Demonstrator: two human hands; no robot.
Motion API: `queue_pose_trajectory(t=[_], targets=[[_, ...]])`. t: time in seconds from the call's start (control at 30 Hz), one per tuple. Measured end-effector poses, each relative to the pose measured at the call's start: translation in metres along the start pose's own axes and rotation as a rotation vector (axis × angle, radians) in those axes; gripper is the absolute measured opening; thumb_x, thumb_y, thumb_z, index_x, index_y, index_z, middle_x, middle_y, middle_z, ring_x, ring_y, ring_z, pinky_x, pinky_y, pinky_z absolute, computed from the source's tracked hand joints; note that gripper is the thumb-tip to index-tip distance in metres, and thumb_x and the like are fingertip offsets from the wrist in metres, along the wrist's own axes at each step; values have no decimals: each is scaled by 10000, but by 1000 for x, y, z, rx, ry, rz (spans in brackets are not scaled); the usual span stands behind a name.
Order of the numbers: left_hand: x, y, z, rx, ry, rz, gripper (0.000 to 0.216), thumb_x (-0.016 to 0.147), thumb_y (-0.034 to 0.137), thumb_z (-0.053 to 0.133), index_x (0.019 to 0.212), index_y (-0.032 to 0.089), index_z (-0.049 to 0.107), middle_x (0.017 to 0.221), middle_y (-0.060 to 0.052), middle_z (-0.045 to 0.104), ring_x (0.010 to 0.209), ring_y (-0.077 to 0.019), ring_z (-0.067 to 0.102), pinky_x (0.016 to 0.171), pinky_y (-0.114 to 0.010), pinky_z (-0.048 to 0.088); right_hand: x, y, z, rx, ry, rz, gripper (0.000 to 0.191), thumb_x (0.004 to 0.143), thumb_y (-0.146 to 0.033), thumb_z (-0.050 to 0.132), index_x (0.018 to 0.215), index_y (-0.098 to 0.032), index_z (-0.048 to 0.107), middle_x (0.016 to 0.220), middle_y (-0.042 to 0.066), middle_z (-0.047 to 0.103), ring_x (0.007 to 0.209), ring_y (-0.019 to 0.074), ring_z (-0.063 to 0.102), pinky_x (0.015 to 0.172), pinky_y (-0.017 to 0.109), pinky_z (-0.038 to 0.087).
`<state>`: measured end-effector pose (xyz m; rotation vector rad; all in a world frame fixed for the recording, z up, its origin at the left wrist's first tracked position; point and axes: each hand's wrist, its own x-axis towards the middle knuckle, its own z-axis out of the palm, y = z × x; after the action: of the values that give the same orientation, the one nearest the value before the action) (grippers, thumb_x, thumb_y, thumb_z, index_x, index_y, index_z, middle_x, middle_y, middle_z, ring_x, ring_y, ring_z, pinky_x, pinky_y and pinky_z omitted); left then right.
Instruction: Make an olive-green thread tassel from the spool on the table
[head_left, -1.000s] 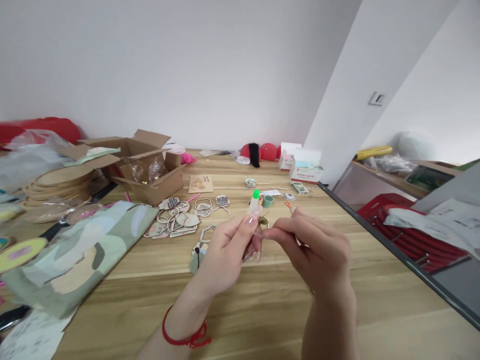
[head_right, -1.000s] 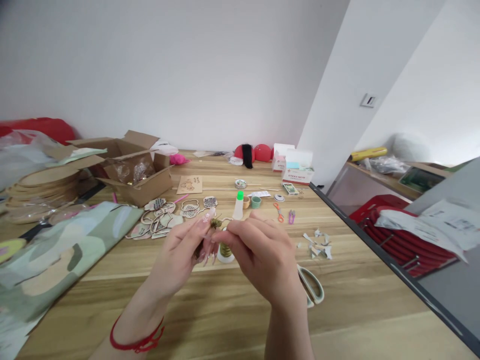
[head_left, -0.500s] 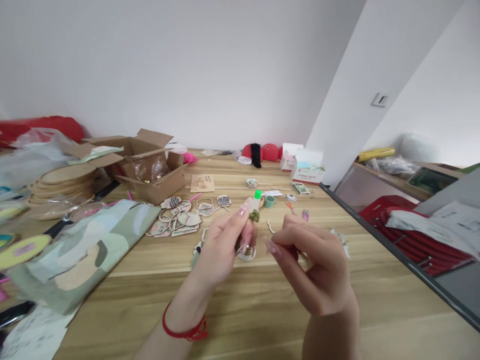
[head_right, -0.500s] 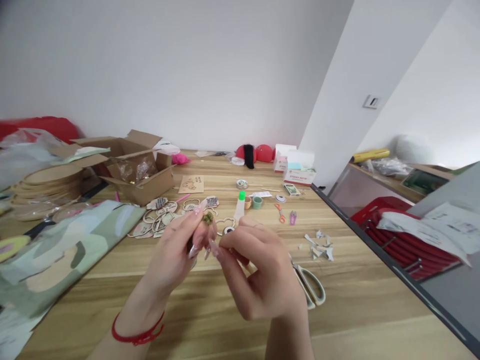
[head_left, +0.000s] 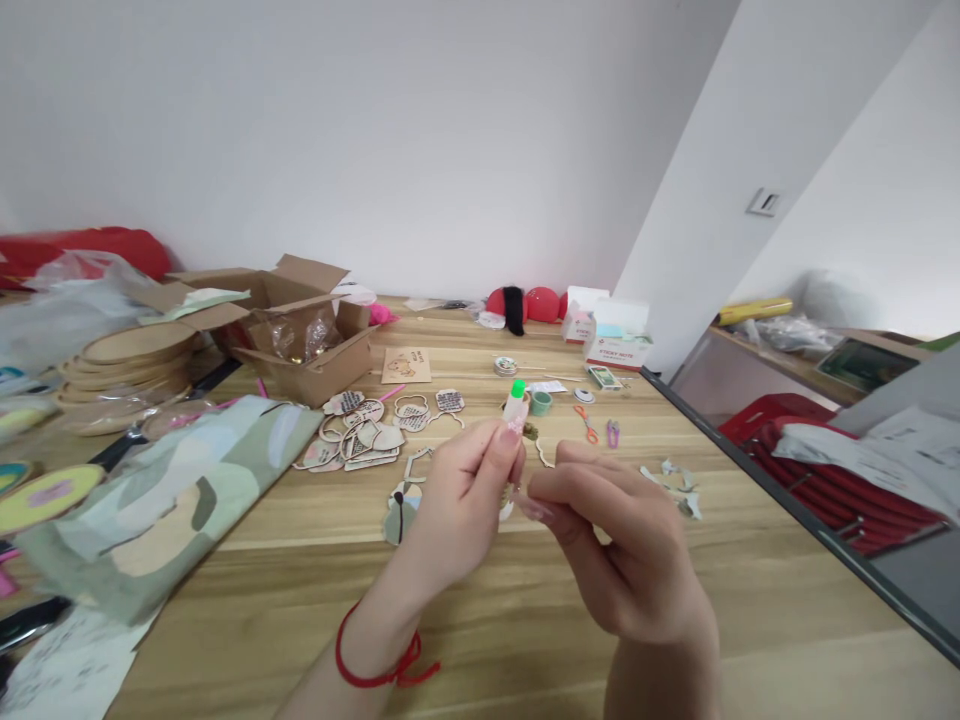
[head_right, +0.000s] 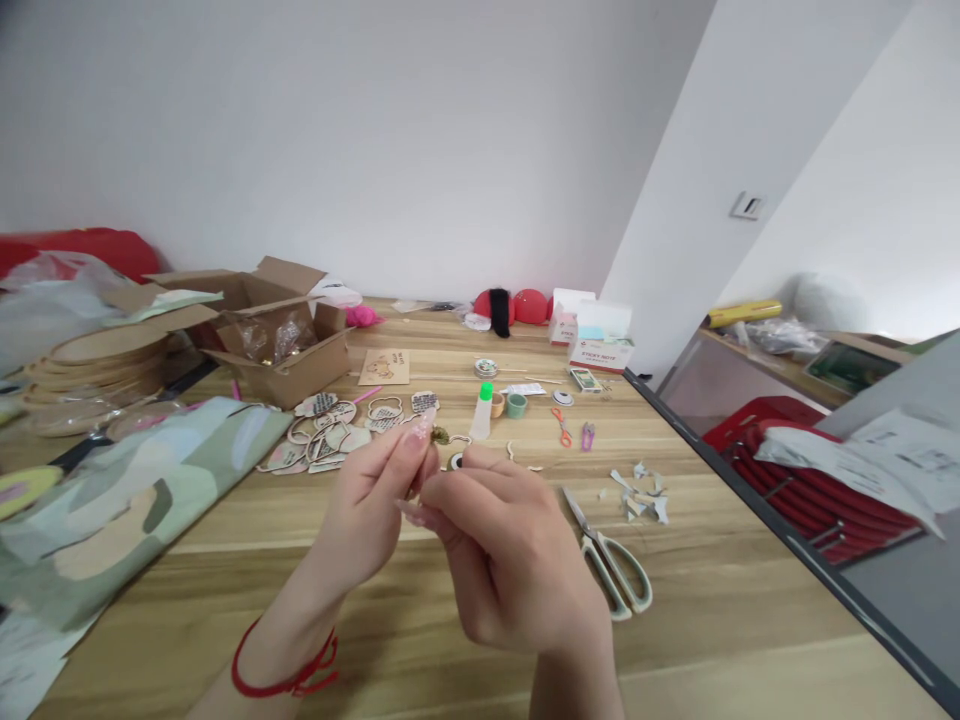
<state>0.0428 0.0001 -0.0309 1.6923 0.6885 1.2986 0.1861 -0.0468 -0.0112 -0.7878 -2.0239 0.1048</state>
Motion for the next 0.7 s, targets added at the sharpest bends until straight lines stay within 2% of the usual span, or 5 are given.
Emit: queue_pose_trajectory(t=[0.27, 0.57, 0.7], targets=[[-4, 1, -2, -240, -26, -45, 446, 990, 398, 391, 594, 192, 402, 582, 30, 396, 572, -119, 369, 573, -288, 312, -2, 0, -7, -26, -154, -5, 242, 835, 39, 403, 804, -183, 492, 657, -3, 512, 606, 132, 379, 566, 269, 324], [-3, -2, 5, -343, -62, -63, 467, 989, 384, 403, 564, 189, 409, 534, 38, 379, 540, -112, 367, 555, -287, 305, -2, -2, -16, -14, -202, -30, 270, 830, 58, 368, 782, -170, 504, 654, 5, 500, 630, 132, 399, 567, 252, 325], [-4, 0, 4, -382, -96, -86, 497, 982, 400, 412, 530, 192, 403, 529, 26, 408, 544, -118, 380, 566, -295, 308, -3, 4, -20, -5, -224, 14, 264, 840, 53, 389, 782, -169, 519, 665, 5, 535, 641, 124, 441, 579, 238, 345]])
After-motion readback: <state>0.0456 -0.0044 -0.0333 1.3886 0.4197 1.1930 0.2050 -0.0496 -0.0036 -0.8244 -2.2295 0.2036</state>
